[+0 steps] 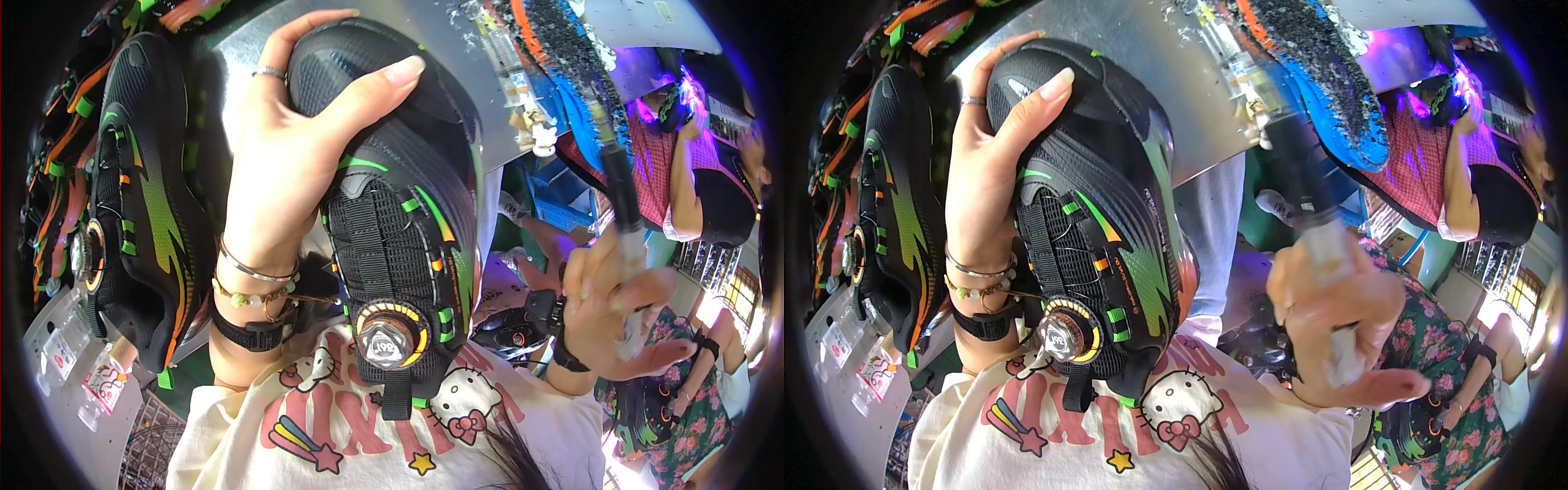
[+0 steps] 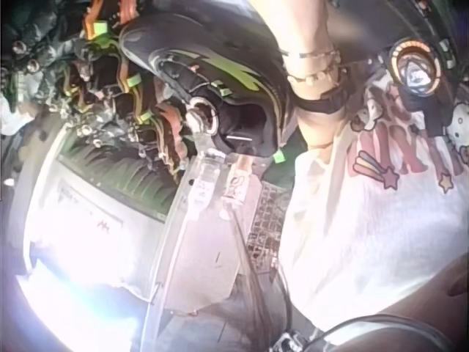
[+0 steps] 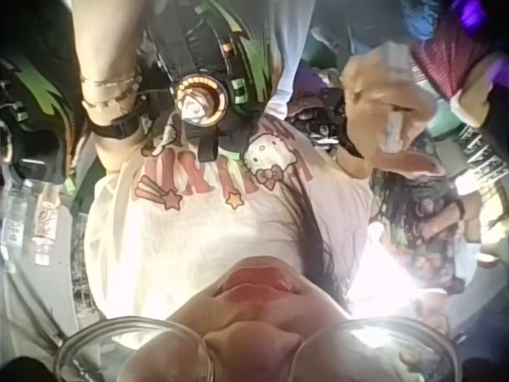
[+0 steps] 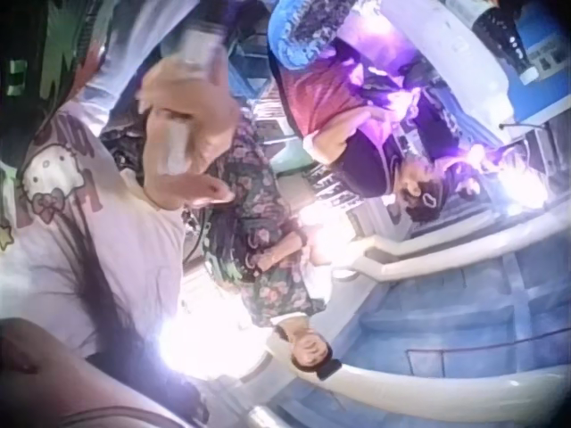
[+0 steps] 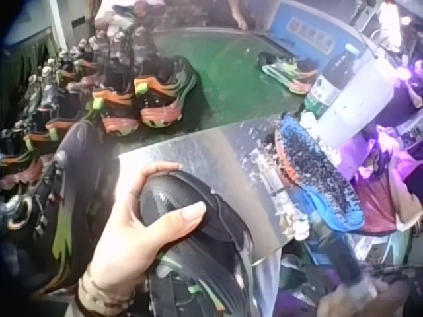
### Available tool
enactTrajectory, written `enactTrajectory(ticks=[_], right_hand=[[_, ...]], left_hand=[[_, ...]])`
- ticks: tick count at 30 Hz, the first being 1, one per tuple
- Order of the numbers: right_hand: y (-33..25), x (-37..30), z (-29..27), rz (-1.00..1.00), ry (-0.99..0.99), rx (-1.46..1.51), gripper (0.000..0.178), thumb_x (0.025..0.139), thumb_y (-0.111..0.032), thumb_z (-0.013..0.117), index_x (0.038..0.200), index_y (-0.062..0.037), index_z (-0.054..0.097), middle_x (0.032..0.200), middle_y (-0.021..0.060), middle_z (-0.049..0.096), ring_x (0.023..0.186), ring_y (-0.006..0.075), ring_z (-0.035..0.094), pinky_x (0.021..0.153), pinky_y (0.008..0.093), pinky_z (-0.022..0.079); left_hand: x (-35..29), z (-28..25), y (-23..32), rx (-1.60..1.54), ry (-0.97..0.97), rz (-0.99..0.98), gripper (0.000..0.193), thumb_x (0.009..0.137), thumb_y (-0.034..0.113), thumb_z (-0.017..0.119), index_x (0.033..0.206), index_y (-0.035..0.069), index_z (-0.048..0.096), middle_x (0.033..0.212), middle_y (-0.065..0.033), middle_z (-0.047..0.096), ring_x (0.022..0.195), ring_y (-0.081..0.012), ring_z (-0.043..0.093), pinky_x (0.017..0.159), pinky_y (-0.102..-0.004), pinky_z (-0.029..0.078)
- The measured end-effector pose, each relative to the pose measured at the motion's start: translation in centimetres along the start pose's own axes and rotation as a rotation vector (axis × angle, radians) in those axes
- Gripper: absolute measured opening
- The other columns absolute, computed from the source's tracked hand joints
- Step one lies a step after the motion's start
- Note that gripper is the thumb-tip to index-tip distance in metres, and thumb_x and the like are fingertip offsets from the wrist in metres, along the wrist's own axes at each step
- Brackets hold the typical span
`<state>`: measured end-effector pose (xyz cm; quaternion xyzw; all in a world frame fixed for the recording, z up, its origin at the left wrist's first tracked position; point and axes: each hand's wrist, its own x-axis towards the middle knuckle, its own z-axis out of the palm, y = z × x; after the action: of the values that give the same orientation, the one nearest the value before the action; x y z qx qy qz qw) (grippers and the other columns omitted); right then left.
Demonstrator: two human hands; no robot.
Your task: Applying adhesive using a syringe to bond shoe components at an assembly line.
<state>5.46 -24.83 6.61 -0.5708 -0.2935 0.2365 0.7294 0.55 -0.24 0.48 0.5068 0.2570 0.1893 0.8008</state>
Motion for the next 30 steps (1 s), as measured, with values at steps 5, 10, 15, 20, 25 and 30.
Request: enactTrajectory(ticks=[5, 10, 15, 20, 25, 30], right_hand=[[-0.3, 1.4, -3.2, -0.089, 0.147, -0.308, 0.057, 0.094, -0.059, 0.046, 0.107, -0.0044, 0.053, 0.08, 0.0104, 0.048, 0.075, 0.0217, 0.048, 0.06, 0.0282, 0.042], [0.4, 5.8, -7.5, 0.073, 0.209, -1.054, 0.027, 0.095, -0.022, 0.058, 0.116, -0.0071, 0.064, 0.084, 0.0069, 0.056, 0.078, 0.0184, 0.055, 0.072, 0.0329, 0.045], [1.1, 6.9, -12.4, -0.115, 0.044, -1.709, 0.032, 0.093, -0.016, 0.058, 0.124, -0.0159, 0.065, 0.095, 0.0089, 0.059, 0.09, 0.0274, 0.053, 0.081, 0.039, 0.045], [1.9, 5.9, -12.3, -0.101, 0.063, -1.696, 0.034, 0.091, -0.021, 0.061, 0.125, -0.0178, 0.065, 0.115, 0.0092, 0.058, 0.102, 0.0289, 0.053, 0.091, 0.0425, 0.042], [2.4, 2.7, -8.1, -0.289, 0.141, -1.439, 0.046, 0.081, -0.026, 0.074, 0.126, -0.0189, 0.064, 0.136, 0.0103, 0.052, 0.119, 0.0334, 0.048, 0.102, 0.0435, 0.038], [6.5, -1.0, -2.8, -0.159, 0.122, -0.424, 0.104, 0.071, -0.032, 0.087, 0.15, -0.0042, 0.026, 0.144, 0.0162, 0.045, 0.138, 0.0289, 0.038, 0.113, 0.042, 0.031]], left_hand=[[0.4, -1.1, 0.8, -0.018, 0.225, 0.04, 0.049, 0.079, 0.009, 0.08, 0.121, 0.001, 0.056, 0.099, -0.0098, 0.068, 0.086, -0.0146, 0.067, 0.075, -0.0262, 0.055], [0.9, -2.7, 1.2, 0.173, 0.41, 0.436, 0.04, 0.083, 0.005, 0.075, 0.12, 0.002, 0.058, 0.113, -0.0088, 0.065, 0.103, -0.0167, 0.062, 0.092, -0.0293, 0.049], [-0.4, -1.7, 3.8, 1.045, -0.05, 0.982, 0.054, 0.075, 0.019, 0.079, 0.126, 0.012, 0.062, 0.133, -0.0135, 0.057, 0.123, -0.0307, 0.051, 0.109, -0.0457, 0.034], [-3.9, 0.2, 6.3, 1.215, -0.731, 0.775, 0.101, 0.046, 0.05, 0.086, 0.133, 0.009, 0.056, 0.135, -0.0129, 0.052, 0.121, -0.0376, 0.051, 0.105, -0.049, 0.037], [-1.5, 2.1, 5.2, 1.339, -0.643, 0.895, 0.074, 0.049, 0.02, 0.088, 0.118, 0.01, 0.063, 0.111, -0.0066, 0.064, 0.097, -0.0301, 0.059, 0.088, -0.0426, 0.047], [-3.7, 3.6, 4.0, 1.128, -0.473, 1.052, 0.062, 0.055, 0.021, 0.088, 0.11, 0.008, 0.065, 0.107, -0.0066, 0.066, 0.096, -0.0271, 0.061, 0.09, -0.0403, 0.046]])
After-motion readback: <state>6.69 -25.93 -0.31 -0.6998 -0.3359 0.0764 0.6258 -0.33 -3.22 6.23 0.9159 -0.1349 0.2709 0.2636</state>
